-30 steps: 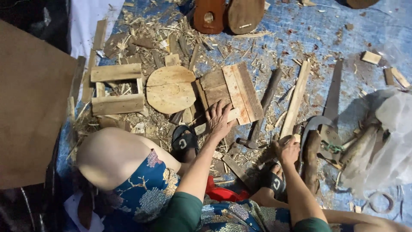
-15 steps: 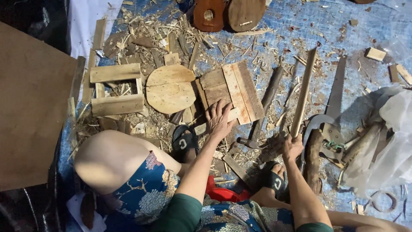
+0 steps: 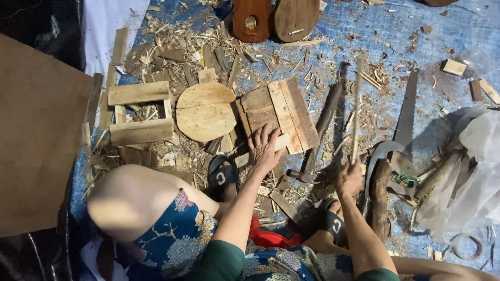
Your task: A person uses a hand saw to cut through a small wooden block while sitting on a workshop floor.
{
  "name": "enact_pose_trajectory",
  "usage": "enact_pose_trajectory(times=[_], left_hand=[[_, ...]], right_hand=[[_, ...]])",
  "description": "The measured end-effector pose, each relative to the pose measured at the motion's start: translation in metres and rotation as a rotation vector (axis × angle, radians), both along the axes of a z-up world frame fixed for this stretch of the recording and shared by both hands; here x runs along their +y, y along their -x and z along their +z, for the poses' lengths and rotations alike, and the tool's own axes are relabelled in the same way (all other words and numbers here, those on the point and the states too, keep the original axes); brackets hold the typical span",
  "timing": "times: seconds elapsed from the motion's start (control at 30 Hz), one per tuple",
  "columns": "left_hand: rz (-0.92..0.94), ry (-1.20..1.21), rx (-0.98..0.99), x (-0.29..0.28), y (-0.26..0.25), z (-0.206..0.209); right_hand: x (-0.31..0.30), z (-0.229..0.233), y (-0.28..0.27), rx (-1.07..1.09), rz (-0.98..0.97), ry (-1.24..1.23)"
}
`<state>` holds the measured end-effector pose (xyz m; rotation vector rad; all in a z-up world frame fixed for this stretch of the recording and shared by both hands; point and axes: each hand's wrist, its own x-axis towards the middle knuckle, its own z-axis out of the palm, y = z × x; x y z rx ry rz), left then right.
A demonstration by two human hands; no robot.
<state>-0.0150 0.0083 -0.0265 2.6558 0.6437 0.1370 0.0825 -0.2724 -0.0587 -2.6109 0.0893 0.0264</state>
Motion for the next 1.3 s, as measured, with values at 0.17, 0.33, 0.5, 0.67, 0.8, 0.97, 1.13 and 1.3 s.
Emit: enact_pose_trajectory(times=[0.17,0.33,0.5,0.67,0.8,0.97,1.13,1.3], left_hand=[[0.009,-0.031,-0.030,0.003,-0.004,0.000],[0.081,-0.081,-0.132,0.013,-0.024,0.011],[0.119,0.006,0.074,0.017,-0.037,0.030],[0.162,-0.039,0.189,0.011,-0.043,0.034],[0.175,-0.058,0.224,0.010,-0.046,0.051],[0.190,-0.106,0.246,0.010,-0.049,0.046],[0.201,-0.089,0.221,0.013,-0.053,0.036],[0.189,-0.169,0.222,0.009,-0.052,0.037]], right_hand=[[-0.057,-0.018,-0.046,-0.129,-0.245,0.317],[-0.135,-0.034,-0.052,-0.259,-0.315,0.559],[-0.138,-0.046,-0.041,-0.216,-0.316,0.434],[-0.104,-0.040,-0.082,-0.548,-0.029,0.501],[-0.053,-0.043,-0.126,-0.328,0.177,0.304],[0.022,-0.008,-0.183,0.096,0.240,0.105],[0.046,-0.038,-0.230,0.287,0.201,0.104],[0.020,-0.149,-0.210,-0.080,0.366,0.500]])
